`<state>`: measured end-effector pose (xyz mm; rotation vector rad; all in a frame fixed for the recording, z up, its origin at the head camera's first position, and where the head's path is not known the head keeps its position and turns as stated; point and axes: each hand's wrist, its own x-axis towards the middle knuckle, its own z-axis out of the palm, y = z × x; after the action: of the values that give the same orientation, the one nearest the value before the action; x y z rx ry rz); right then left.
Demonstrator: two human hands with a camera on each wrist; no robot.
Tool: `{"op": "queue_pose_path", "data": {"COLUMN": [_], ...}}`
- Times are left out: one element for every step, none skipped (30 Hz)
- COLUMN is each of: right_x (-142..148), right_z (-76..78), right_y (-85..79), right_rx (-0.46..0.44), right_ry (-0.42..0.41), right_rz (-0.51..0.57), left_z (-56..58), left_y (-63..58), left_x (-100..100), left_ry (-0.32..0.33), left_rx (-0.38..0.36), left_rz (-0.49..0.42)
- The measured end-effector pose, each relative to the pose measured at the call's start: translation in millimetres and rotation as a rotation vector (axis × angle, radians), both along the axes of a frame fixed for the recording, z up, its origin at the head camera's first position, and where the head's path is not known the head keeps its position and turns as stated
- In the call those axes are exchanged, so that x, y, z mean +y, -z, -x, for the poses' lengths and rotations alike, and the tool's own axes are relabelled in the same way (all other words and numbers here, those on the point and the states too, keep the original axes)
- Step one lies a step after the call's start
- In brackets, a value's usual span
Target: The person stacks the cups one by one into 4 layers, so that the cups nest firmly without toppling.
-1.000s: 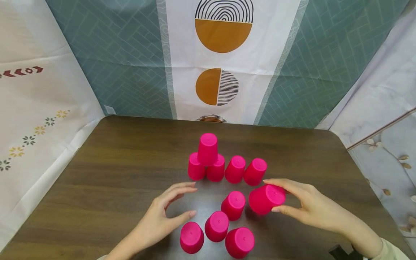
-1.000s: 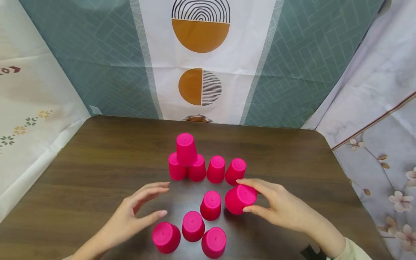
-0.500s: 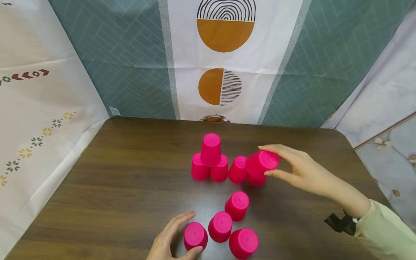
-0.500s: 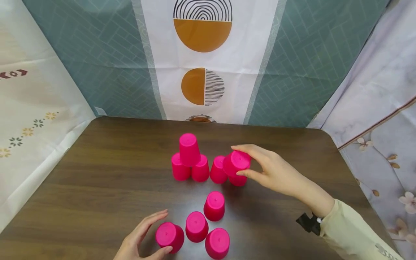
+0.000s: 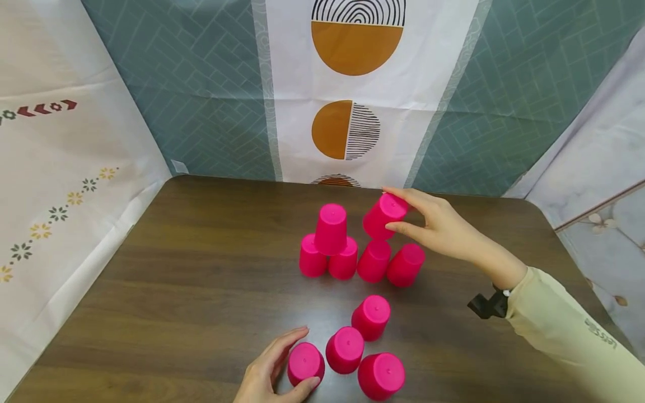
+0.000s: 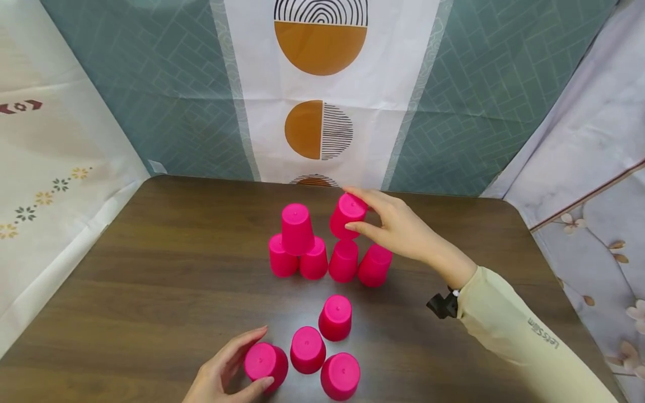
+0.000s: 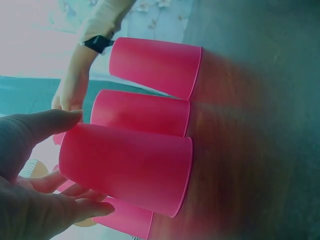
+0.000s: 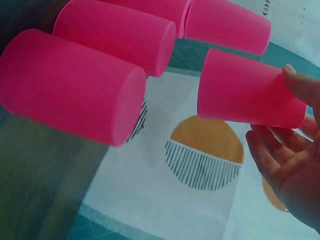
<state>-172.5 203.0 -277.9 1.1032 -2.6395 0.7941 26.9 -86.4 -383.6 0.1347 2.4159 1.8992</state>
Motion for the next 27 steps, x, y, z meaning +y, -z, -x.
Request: {"op": "queue_pose_path", "data": {"right_x": [-1, -3, -4, -5, -7, -8, -10, -11, -13, -14, -15, -16, -17, -17, -18, -18, -19, -19, -20, -21, -21, -22, -22, -23, -24, -24, -25], "right_z": [2.7, 4.8, 6.1, 7.1, 7.7, 7.9, 8.0, 8.0, 8.1, 8.4, 8.6, 8.9, 8.8, 8.5, 8.2, 7.8, 7.3, 7.1, 6.6, 6.1, 5.7, 5.4, 5.1, 4.9, 4.5, 4.5, 4.4], "right_y": [1.8, 3.9, 5.7, 7.3, 9.2, 10.8, 12.1, 13.3, 14.2, 15.0, 16.0, 17.0, 18.0, 19.1, 20.1, 20.9, 21.7, 22.8, 23.5, 24.3, 24.9, 25.8, 26.6, 27.3, 27.5, 28.0, 28.2], "right_rx": [-0.019, -0.045, -0.075, -0.101, -0.126, -0.15, -0.17, -0.185, -0.193, -0.195, -0.194, -0.192, -0.189, -0.185, -0.179, -0.173, -0.17, -0.168, -0.167, -0.167, -0.165, -0.165, -0.163, -0.159, -0.156, -0.153, -0.15], "right_ry": [0.007, 0.016, 0.024, 0.032, 0.039, 0.045, 0.048, 0.051, 0.052, 0.05, 0.046, 0.045, 0.045, 0.046, 0.045, 0.045, 0.045, 0.043, 0.039, 0.036, 0.031, 0.029, 0.025, 0.024, 0.025, 0.027, 0.028], "right_rz": [0.004, 0.005, 0.01, 0.011, 0.014, 0.017, 0.02, 0.022, 0.026, 0.03, 0.035, 0.038, 0.04, 0.039, 0.039, 0.038, 0.037, 0.034, 0.033, 0.032, 0.033, 0.033, 0.035, 0.035, 0.037, 0.037, 0.039], "left_z": [0.6, 1.2, 1.8, 2.5, 3.3, 3.8, 4.2, 4.6, 4.8, 5.0, 5.2, 5.4, 5.4, 5.4, 5.5, 5.6, 5.6, 5.7, 5.7, 5.7, 5.9, 6.0, 6.0, 6.0, 6.0, 5.9, 5.8], "left_y": [0.3, 0.9, 1.8, 3.4, 5.0, 6.5, 7.7, 8.7, 9.4, 9.7, 9.5, 9.6, 9.7, 10.0, 10.5, 11.3, 12.1, 12.9, 13.7, 14.7, 15.5, 16.4, 17.1, 17.9, 18.5, 19.0, 19.3], "left_x": [0, -1, -2, -3, -4, -5, -5, -6, -6, -6, -6, -6, -6, -6, -6, -6, -6, -6, -6, -7, -7, -7, -7, -8, -8, -9, -9], "left_ry": [0.009, 0.022, 0.038, 0.055, 0.07, 0.084, 0.095, 0.107, 0.109, 0.108, 0.104, 0.106, 0.106, 0.106, 0.106, 0.108, 0.109, 0.112, 0.112, 0.114, 0.118, 0.122, 0.127, 0.13, 0.133, 0.135, 0.137], "left_rx": [0.007, 0.016, 0.028, 0.044, 0.062, 0.077, 0.087, 0.09, 0.086, 0.079, 0.072, 0.064, 0.056, 0.054, 0.056, 0.069, 0.08, 0.092, 0.105, 0.118, 0.127, 0.135, 0.138, 0.145, 0.15, 0.152, 0.154], "left_rz": [-0.001, -0.009, -0.007, -0.007, -0.005, -0.008, -0.014, -0.026, -0.032, -0.04, -0.041, -0.043, -0.046, -0.042, -0.035, -0.023, -0.016, -0.011, -0.007, -0.004, -0.007, -0.011, -0.02, -0.028, -0.036, -0.043, -0.049]}}
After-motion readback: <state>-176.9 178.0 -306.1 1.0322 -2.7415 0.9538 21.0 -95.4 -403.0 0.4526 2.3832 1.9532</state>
